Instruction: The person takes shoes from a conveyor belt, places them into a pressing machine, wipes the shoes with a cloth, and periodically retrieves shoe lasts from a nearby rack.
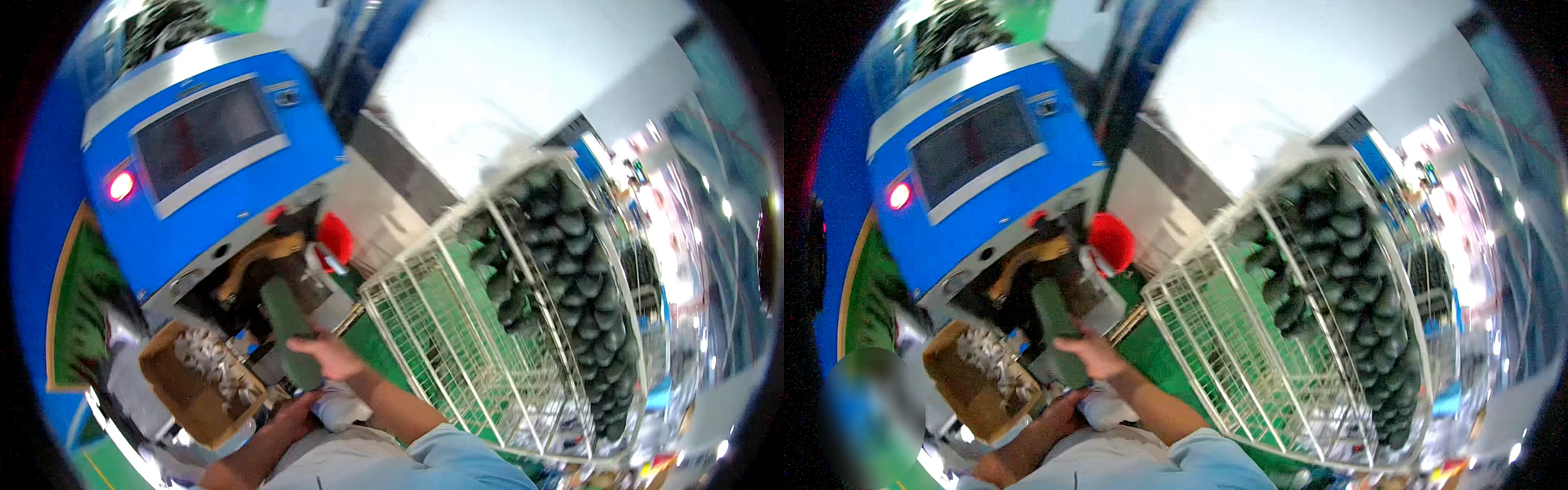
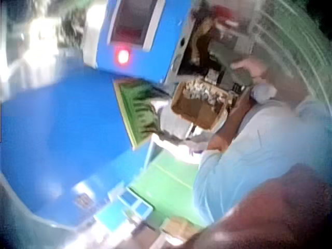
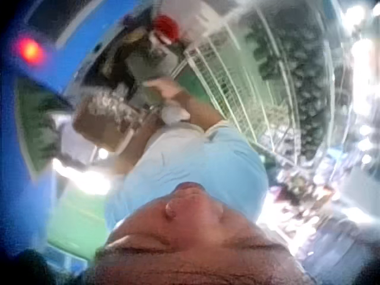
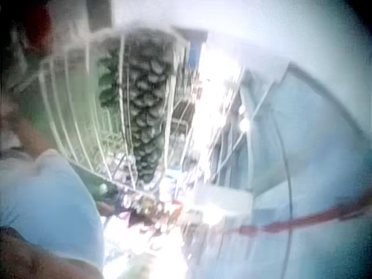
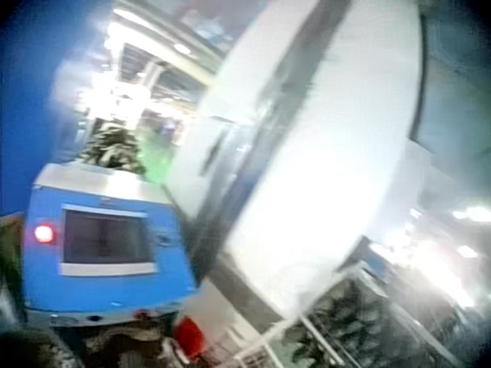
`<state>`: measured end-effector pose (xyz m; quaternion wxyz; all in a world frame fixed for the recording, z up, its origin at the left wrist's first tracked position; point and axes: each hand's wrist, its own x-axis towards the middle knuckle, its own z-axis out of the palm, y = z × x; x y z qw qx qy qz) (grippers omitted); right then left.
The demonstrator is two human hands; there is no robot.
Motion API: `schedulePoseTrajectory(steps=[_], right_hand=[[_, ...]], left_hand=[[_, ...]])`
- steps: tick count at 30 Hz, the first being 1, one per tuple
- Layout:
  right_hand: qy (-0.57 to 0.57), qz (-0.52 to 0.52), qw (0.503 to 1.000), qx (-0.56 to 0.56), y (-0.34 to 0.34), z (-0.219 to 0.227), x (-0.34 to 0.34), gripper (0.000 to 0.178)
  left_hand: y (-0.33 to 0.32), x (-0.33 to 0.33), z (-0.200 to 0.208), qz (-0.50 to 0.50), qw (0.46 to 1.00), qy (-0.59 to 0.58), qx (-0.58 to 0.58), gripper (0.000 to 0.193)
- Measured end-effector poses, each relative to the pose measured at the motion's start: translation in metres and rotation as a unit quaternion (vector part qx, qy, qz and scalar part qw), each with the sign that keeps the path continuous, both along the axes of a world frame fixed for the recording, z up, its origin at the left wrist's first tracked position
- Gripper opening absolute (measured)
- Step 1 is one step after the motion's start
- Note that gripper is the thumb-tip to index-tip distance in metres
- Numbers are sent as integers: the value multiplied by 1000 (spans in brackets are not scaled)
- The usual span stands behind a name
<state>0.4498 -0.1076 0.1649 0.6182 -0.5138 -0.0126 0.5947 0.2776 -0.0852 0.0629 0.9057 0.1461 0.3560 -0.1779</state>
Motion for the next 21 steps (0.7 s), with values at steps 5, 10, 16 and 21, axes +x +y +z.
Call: schedulePoseTrajectory(steps=[5, 10, 16, 21], right_hand=[[-466, -55, 882, -44, -123, 10, 6, 64], [-519, -228, 648, -510, -306, 29, 42, 66], [-534, -71, 509, -671, -557, -45, 164, 57], [-555, -192, 545, -598, -585, -75, 220, 57]], left_hand=[[9, -10, 29, 76, 989, -3, 126, 50], [31, -45, 13, 159, 964, 1, 213, 46], [-8, -13, 29, 36, 954, -36, 297, 51], [-19, -1, 36, -43, 942, 19, 333, 43]])
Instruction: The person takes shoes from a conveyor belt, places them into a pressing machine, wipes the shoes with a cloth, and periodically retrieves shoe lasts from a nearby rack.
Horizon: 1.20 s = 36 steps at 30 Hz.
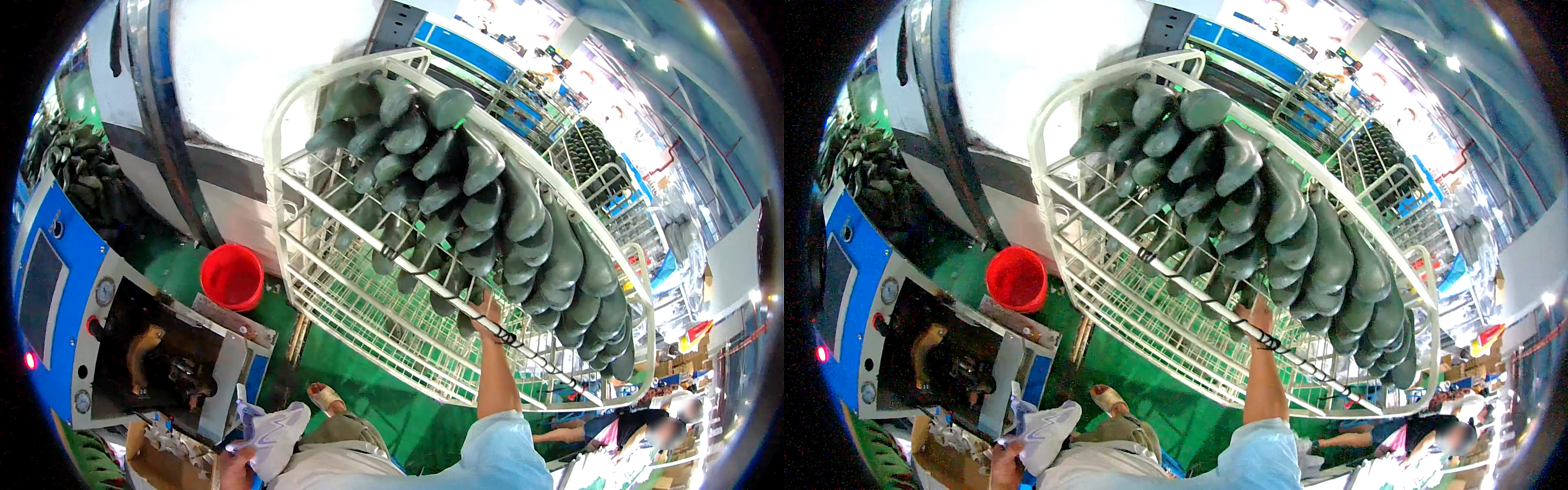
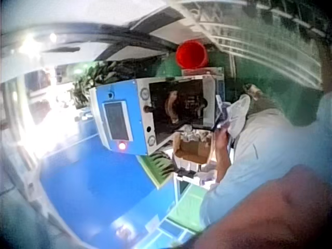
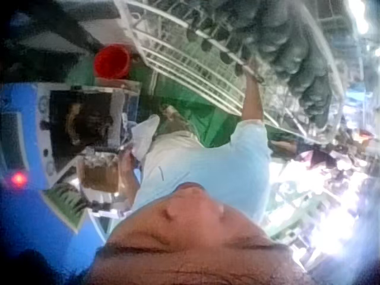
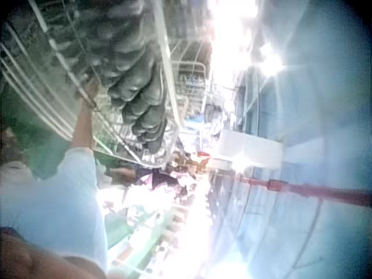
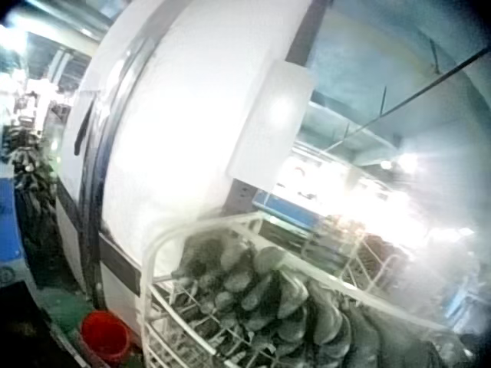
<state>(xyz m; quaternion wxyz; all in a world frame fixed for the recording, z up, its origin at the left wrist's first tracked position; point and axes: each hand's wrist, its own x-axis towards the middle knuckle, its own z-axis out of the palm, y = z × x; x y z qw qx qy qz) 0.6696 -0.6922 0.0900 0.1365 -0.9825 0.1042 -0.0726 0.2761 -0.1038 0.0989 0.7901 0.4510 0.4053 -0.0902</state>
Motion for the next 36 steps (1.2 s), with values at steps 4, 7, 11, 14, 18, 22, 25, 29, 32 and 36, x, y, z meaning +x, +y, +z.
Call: schedulePoseTrajectory(steps=[4, 7, 11, 14, 18, 22, 25, 29, 32, 36], right_hand=[[46, 28, 997, 51, 8, -32, 42, 68], [-97, -55, 818, 564, -122, -23, 27, 63], [-60, 3, 945, -323, 137, -28, -25, 34], [-32, -4, 999, 33, 272, 42, -67, 41], [108, 436, 891, 56, 399, 82, -153, 35], [79, 686, 723, -32, 508, 63, -148, 33], [95, 743, 662, 8, 564, 81, -180, 33], [-20, 850, 527, 26, 600, 88, -182, 33], [11, 807, 591, -10, 630, 101, -202, 35], [-23, 868, 496, 2, 648, 120, -231, 28]], left_hand=[[25, -62, -15, 75, 995, 38, 54, 27], [56, -105, -8, 174, 972, -142, -65, 48], [29, -270, 95, 464, 871, -82, 140, 47], [58, -351, 58, 434, 891, -51, 123, 62], [86, -408, -25, -134, 831, 336, 423, 42], [75, -369, -71, 130, 660, 571, 471, 39], [44, -408, -102, 167, 685, 500, 503, 37], [-29, -404, -31, 221, 723, 461, 465, 42], [-135, -411, -13, 281, 704, 490, 431, 42], [-334, -415, 22, 265, 690, 609, 287, 44]])
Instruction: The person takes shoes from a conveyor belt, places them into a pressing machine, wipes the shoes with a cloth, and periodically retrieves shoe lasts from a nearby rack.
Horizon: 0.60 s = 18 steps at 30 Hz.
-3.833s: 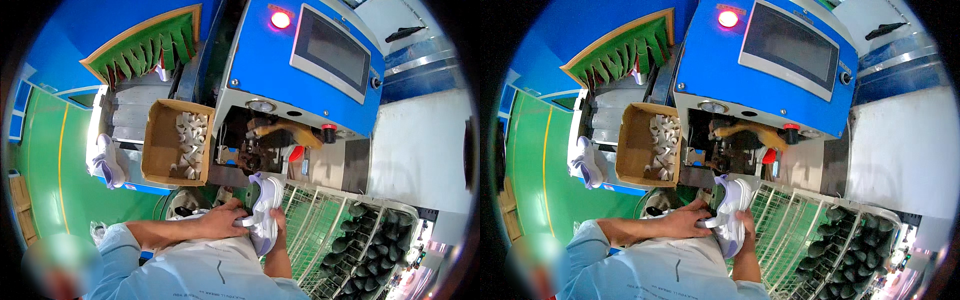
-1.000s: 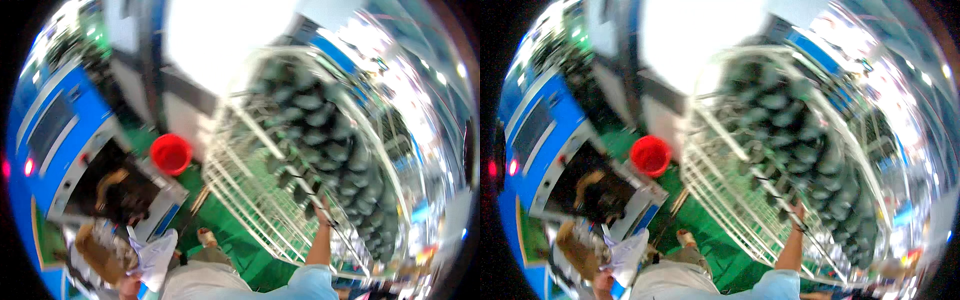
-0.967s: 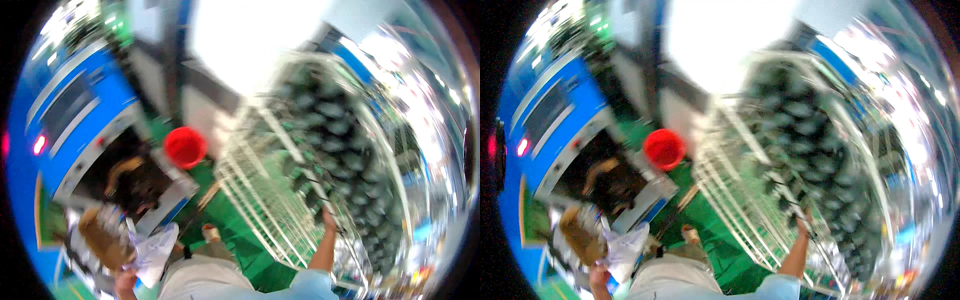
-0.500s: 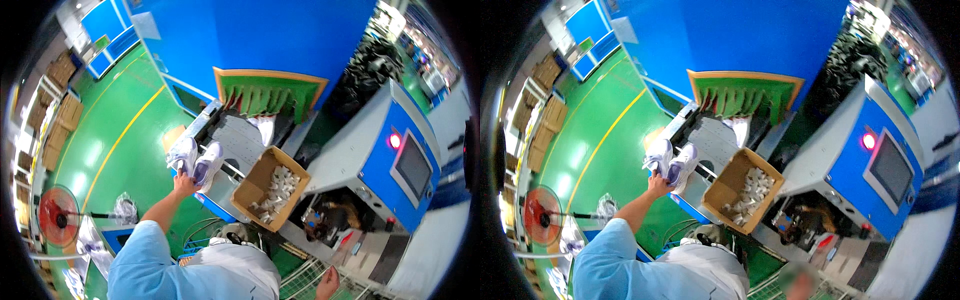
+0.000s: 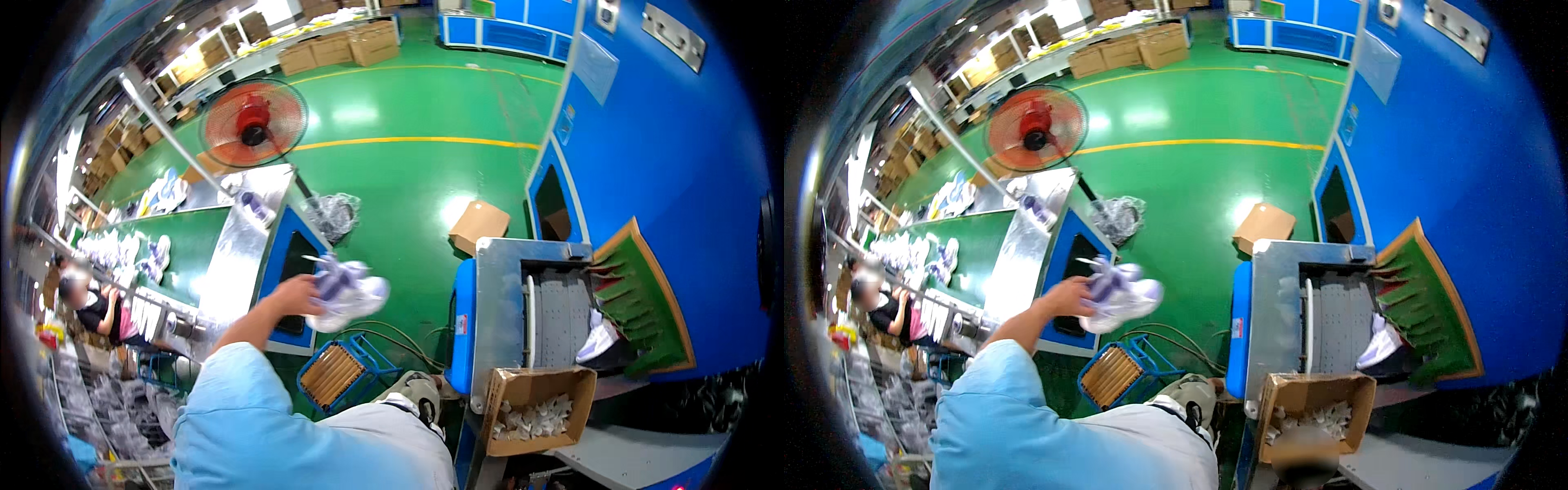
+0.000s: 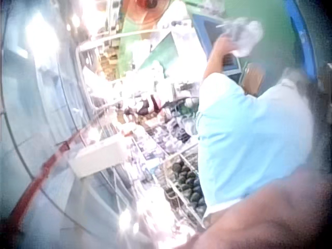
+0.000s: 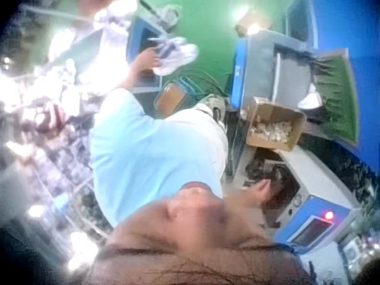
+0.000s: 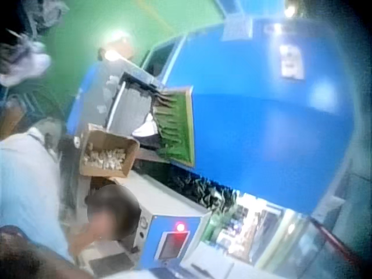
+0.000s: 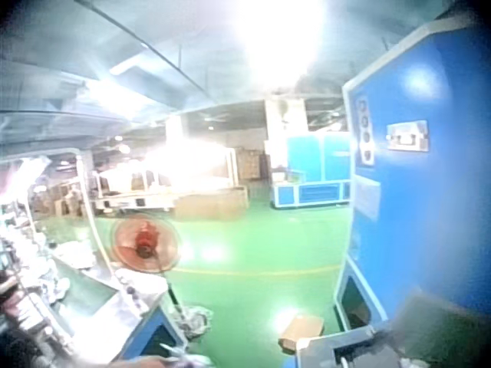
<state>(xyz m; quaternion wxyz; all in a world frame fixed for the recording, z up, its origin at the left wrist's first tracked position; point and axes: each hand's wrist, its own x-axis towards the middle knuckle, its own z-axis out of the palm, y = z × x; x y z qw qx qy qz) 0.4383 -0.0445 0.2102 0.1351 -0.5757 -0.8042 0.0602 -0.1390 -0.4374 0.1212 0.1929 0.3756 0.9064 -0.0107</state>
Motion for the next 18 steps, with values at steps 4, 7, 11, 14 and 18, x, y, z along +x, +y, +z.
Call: schedulePoseTrajectory(steps=[4, 7, 11, 14, 18], right_hand=[[278, 28, 959, -49, 3, 23, -52, 23], [179, 175, 968, -6, 20, 24, -58, 22], [81, 130, 910, 386, 49, 47, -75, 25], [81, 25, 880, 468, 87, 46, -61, 30], [-172, -102, 864, 462, 136, 9, -46, 46]], left_hand=[[-190, 18, 11, 251, 934, 252, 2, 30], [-232, 12, 11, 679, 615, 389, -95, 18], [-50, 0, -49, 526, 797, 229, 190, 25], [104, 33, -100, 320, 931, 33, 171, 34], [352, 79, -134, 2, 933, -238, 271, 47]])
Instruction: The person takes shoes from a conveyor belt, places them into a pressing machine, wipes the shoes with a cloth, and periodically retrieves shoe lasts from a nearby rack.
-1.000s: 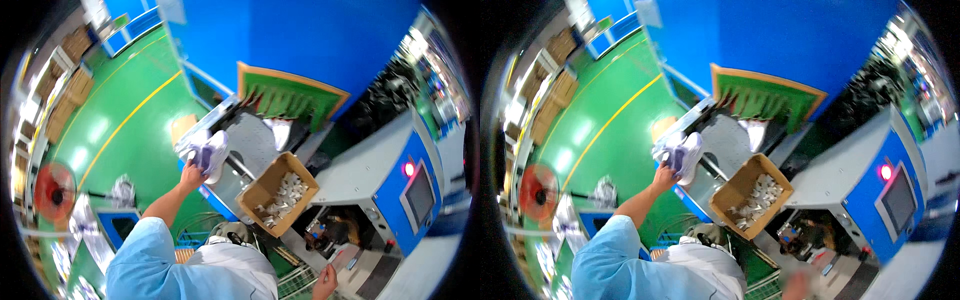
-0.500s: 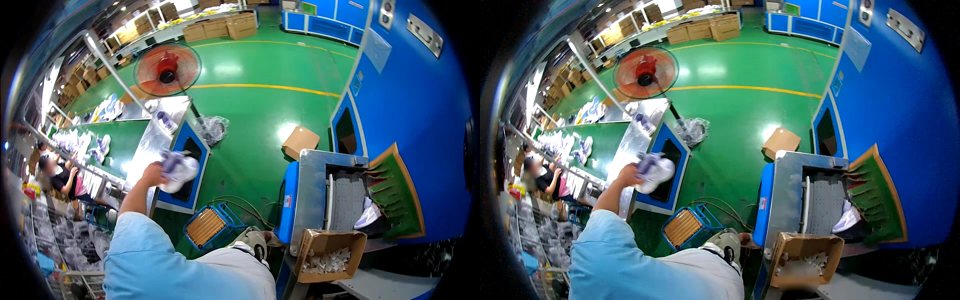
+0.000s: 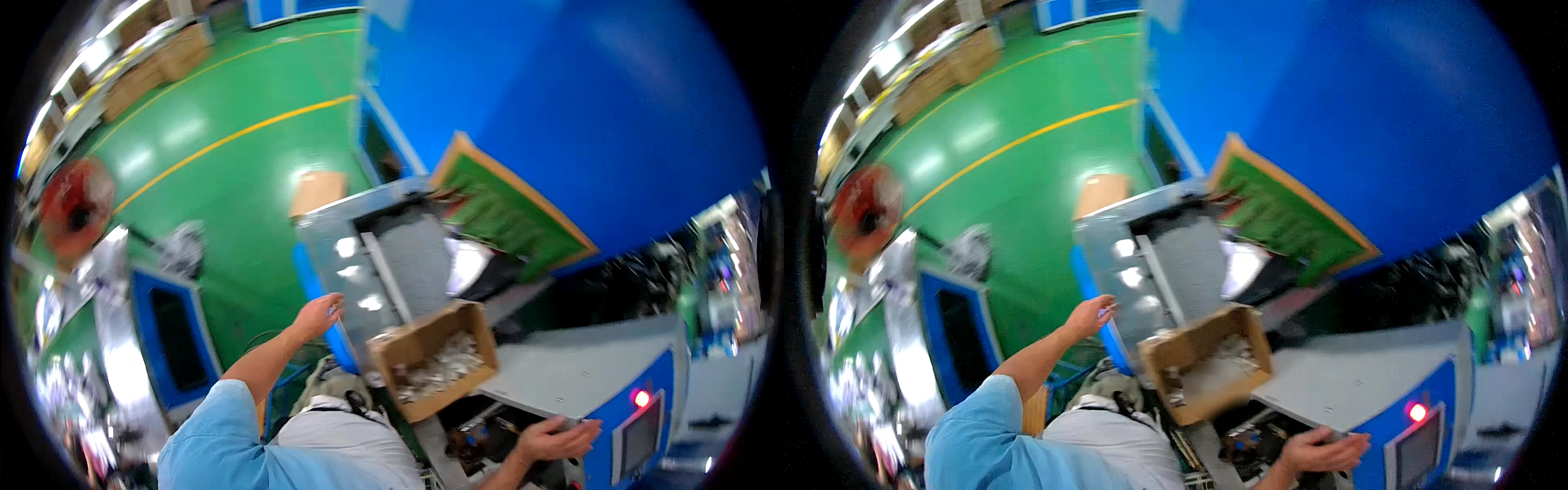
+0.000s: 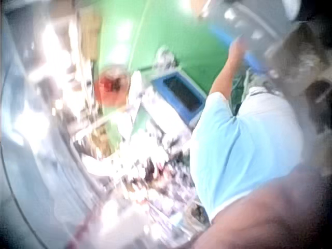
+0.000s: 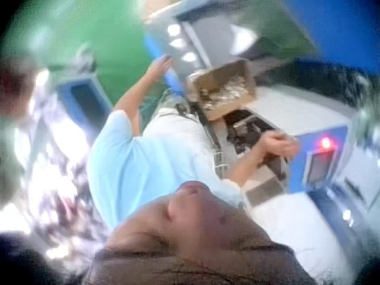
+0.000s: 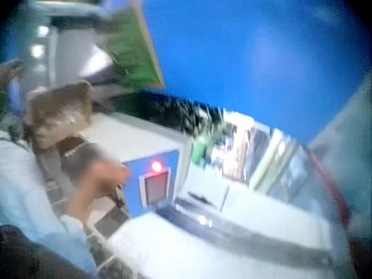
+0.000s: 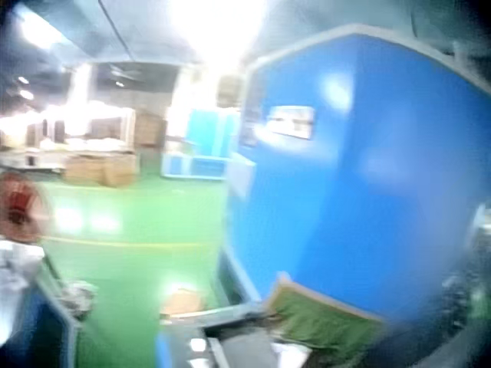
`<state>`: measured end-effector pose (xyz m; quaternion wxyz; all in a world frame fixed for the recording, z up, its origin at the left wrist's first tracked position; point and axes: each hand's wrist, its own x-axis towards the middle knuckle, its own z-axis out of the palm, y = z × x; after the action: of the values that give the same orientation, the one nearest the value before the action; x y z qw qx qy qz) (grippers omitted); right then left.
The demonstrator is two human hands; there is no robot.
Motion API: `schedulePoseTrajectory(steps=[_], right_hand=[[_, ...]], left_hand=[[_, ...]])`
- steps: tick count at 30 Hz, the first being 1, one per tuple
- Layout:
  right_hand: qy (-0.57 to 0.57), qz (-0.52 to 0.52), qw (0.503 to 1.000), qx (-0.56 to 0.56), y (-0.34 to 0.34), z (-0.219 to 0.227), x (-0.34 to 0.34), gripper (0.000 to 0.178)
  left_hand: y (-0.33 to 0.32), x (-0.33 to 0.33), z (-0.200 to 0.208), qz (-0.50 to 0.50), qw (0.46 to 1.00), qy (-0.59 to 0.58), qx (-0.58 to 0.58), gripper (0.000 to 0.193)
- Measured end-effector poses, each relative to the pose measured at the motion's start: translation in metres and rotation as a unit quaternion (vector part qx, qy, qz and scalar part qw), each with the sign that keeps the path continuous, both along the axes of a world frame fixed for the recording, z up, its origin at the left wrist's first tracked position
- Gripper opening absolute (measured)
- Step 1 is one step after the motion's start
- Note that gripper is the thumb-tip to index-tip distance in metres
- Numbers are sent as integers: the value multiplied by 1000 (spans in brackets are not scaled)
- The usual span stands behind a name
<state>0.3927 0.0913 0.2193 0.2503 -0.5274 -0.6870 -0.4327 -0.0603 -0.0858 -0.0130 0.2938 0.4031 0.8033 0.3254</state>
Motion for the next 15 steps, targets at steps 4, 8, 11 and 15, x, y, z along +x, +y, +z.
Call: schedulePoseTrajectory(steps=[4, 8, 11, 15], right_hand=[[-10, 20, 1000, -10, 3, 2, 10, 48], [6, 32, 999, 26, 2, -3, 9, 56], [-37, 46, 998, 27, 8, 10, 24, 59], [20, 86, 996, -15, 9, 43, -20, 49]], left_hand=[[237, 66, -24, -66, 996, -46, 35, 85], [386, 101, -44, -47, 980, -146, -126, 132], [423, 143, -59, -57, 963, 22, -262, 124], [394, 129, -79, -18, 991, -64, -115, 105]])
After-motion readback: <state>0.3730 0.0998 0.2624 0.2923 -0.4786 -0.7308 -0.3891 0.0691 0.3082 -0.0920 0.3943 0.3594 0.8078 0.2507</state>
